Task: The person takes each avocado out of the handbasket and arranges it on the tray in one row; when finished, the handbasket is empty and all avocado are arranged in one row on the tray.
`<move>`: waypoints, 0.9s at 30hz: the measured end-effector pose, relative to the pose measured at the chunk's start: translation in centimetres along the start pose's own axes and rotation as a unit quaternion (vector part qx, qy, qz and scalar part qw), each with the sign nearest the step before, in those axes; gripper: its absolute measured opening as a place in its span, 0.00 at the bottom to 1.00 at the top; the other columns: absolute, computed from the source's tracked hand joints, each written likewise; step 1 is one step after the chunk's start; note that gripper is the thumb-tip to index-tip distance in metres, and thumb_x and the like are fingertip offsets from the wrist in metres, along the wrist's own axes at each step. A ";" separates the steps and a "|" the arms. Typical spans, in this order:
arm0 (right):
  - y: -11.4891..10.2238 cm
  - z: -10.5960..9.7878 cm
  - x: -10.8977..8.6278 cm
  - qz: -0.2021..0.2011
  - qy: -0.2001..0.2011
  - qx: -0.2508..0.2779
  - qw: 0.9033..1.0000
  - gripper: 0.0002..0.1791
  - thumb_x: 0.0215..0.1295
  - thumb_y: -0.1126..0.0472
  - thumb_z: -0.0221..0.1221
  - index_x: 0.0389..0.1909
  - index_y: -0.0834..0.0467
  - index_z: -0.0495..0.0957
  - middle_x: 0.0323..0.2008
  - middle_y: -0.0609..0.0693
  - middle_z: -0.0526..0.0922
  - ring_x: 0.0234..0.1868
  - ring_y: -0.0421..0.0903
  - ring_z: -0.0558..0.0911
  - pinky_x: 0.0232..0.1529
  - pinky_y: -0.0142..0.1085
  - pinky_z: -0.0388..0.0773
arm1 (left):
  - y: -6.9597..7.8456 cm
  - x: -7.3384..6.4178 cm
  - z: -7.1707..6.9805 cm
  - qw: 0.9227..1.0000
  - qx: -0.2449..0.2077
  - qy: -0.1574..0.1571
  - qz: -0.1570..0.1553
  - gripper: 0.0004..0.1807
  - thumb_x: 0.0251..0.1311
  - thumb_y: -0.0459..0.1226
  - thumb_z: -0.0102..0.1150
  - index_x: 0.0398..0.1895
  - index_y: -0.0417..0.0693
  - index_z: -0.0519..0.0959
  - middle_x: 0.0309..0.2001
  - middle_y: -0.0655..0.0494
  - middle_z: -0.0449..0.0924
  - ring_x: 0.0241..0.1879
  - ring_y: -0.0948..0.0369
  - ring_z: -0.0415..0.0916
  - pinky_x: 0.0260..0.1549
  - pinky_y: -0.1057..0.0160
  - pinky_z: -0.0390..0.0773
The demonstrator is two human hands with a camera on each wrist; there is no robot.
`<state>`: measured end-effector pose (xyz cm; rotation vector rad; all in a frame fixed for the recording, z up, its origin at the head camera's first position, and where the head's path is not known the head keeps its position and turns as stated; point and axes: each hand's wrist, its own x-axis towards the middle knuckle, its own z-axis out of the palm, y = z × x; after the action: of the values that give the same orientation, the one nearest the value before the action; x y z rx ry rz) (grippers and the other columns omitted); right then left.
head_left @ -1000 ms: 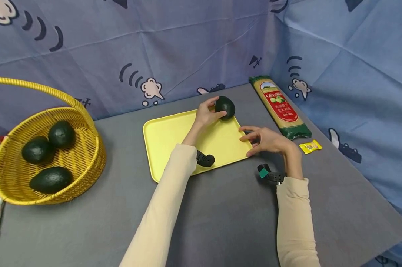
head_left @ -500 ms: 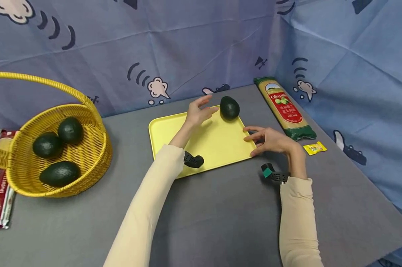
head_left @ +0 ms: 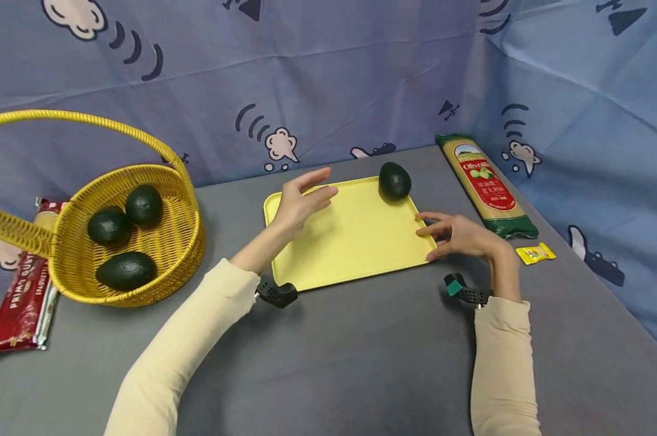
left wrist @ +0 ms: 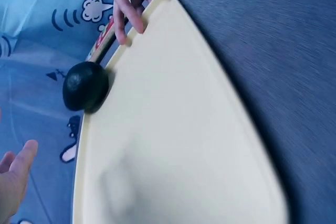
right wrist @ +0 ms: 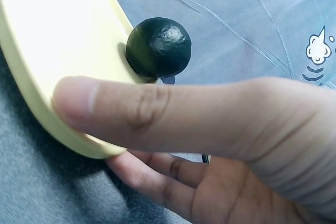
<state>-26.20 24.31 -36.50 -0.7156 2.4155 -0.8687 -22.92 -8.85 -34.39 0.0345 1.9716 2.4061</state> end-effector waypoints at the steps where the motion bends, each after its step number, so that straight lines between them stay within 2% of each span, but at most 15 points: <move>1: 0.0 0.0 -0.1 0.001 0.001 0.001 1.000 0.30 0.52 0.62 0.71 0.56 0.68 0.76 0.70 0.61 0.61 0.61 0.60 0.68 0.60 0.56 0.67 | 0.1 -0.4 -0.4 1.000 0.001 0.004 0.001 0.25 0.62 0.27 0.59 0.63 0.37 0.71 0.62 0.44 0.70 0.57 0.48 0.74 0.51 0.59 0.78; 7: 0.2 0.2 -0.5 0.012 -0.003 0.017 1.000 0.30 0.52 0.61 0.71 0.56 0.69 0.76 0.70 0.61 0.59 0.64 0.62 0.65 0.61 0.58 0.66 | 0.8 -2.7 -2.6 1.000 0.010 0.021 -0.004 0.25 0.62 0.27 0.59 0.63 0.36 0.71 0.61 0.44 0.71 0.55 0.48 0.75 0.51 0.59 0.78; 12: 0.4 0.3 -0.4 0.013 -0.004 0.017 1.000 0.30 0.52 0.61 0.71 0.57 0.68 0.76 0.70 0.61 0.59 0.64 0.62 0.65 0.61 0.58 0.65 | 2.1 -5.2 -4.5 0.999 0.032 0.008 -0.011 0.26 0.63 0.26 0.58 0.65 0.36 0.69 0.63 0.44 0.70 0.58 0.48 0.73 0.51 0.60 0.78; 15: 0.5 0.3 -0.4 0.012 -0.005 0.013 1.000 0.30 0.53 0.61 0.71 0.57 0.67 0.76 0.70 0.60 0.59 0.63 0.62 0.66 0.61 0.58 0.66 | 3.1 -6.8 -6.0 0.999 0.050 0.006 -0.017 0.26 0.63 0.27 0.57 0.66 0.36 0.68 0.64 0.44 0.69 0.59 0.53 0.73 0.51 0.59 0.78; 22: 0.1 0.0 0.0 0.006 -0.008 0.003 1.000 0.30 0.53 0.61 0.71 0.57 0.68 0.76 0.70 0.61 0.59 0.64 0.62 0.66 0.61 0.58 0.66 | 5.2 -11.1 -10.7 0.996 0.071 0.043 -0.008 0.28 0.62 0.29 0.59 0.67 0.35 0.66 0.62 0.48 0.69 0.49 0.65 0.78 0.49 0.63 0.78; 25: 0.0 0.0 0.2 -0.002 -0.009 -0.005 1.000 0.30 0.53 0.61 0.71 0.57 0.68 0.76 0.70 0.62 0.59 0.64 0.62 0.66 0.60 0.57 0.68 | 6.0 -13.3 -12.9 0.996 0.054 0.064 -0.004 0.29 0.61 0.30 0.62 0.66 0.36 0.68 0.58 0.52 0.72 0.48 0.66 0.79 0.48 0.64 0.78; 27: -0.1 0.0 0.4 -0.007 -0.009 -0.009 1.000 0.30 0.53 0.61 0.71 0.56 0.68 0.76 0.70 0.62 0.59 0.64 0.62 0.66 0.59 0.57 0.68 | 6.3 -14.6 -14.4 0.996 0.037 0.080 -0.001 0.26 0.60 0.30 0.63 0.62 0.40 0.72 0.55 0.55 0.74 0.47 0.66 0.80 0.47 0.65 0.78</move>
<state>-26.43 24.01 -36.56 -0.7447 2.4073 -0.8440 -8.87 -24.73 -30.97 -0.1632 2.1244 2.4042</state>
